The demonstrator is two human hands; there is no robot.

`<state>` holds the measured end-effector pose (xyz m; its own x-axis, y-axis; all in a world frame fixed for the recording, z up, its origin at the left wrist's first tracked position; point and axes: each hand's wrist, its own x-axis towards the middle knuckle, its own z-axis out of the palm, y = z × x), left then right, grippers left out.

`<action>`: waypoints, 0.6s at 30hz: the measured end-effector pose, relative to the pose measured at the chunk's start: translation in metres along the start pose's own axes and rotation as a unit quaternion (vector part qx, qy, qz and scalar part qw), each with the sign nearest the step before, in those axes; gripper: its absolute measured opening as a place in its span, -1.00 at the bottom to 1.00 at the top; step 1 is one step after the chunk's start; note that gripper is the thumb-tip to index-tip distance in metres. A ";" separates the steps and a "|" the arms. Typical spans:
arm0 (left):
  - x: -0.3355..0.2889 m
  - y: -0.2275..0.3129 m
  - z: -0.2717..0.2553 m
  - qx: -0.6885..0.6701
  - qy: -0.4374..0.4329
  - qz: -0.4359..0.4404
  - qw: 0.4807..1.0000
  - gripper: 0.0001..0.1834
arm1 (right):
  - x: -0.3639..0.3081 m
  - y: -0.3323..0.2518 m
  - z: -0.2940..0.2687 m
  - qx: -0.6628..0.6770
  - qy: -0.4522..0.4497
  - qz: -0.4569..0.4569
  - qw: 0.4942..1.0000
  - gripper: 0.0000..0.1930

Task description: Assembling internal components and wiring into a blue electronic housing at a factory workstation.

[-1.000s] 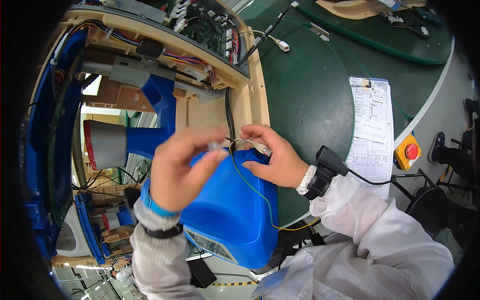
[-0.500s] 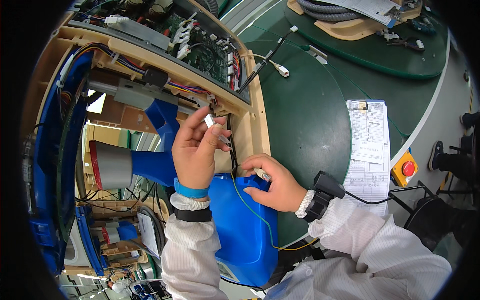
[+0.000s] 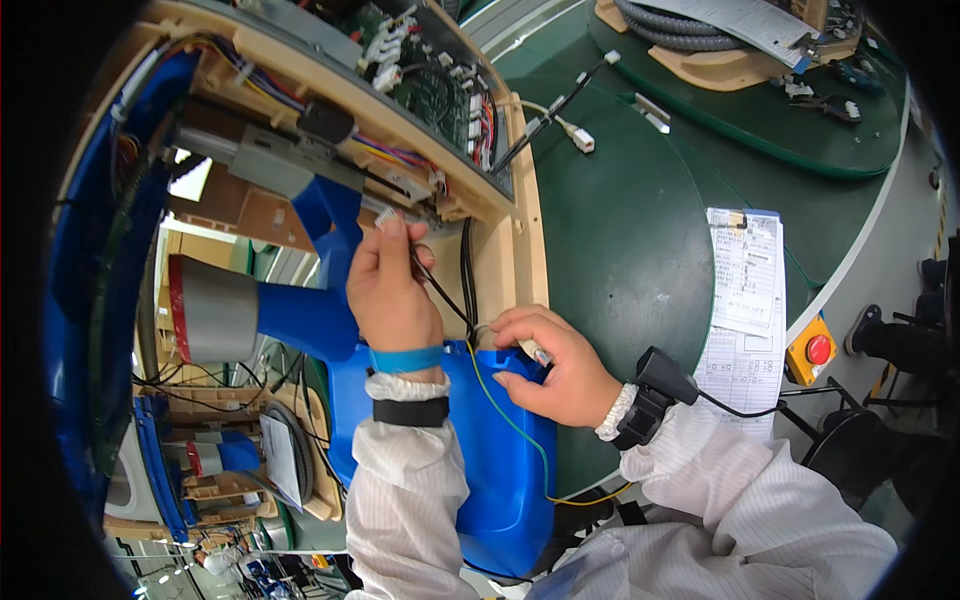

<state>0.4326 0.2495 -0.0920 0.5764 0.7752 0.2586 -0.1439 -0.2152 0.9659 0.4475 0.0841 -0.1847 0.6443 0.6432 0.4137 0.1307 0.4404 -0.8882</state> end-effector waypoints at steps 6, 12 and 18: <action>-0.001 0.003 -0.003 0.000 -0.050 -0.040 0.998 -0.72 | 0.000 0.001 -0.001 -0.003 -0.010 0.004 1.000 -0.64; -0.011 0.004 -0.014 -0.087 -0.213 -0.117 0.966 -0.64 | 0.000 0.001 0.001 -0.020 -0.004 -0.008 1.000 -0.67; -0.012 0.006 -0.020 -0.004 -0.236 -0.094 0.967 -0.68 | -0.006 0.005 0.002 -0.015 -0.002 -0.016 1.000 -0.67</action>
<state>0.4083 0.2507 -0.0890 0.8955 0.4428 0.0453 -0.0061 -0.0896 0.9960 0.4433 0.0835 -0.1907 0.6367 0.6313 0.4429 0.1745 0.4414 -0.8802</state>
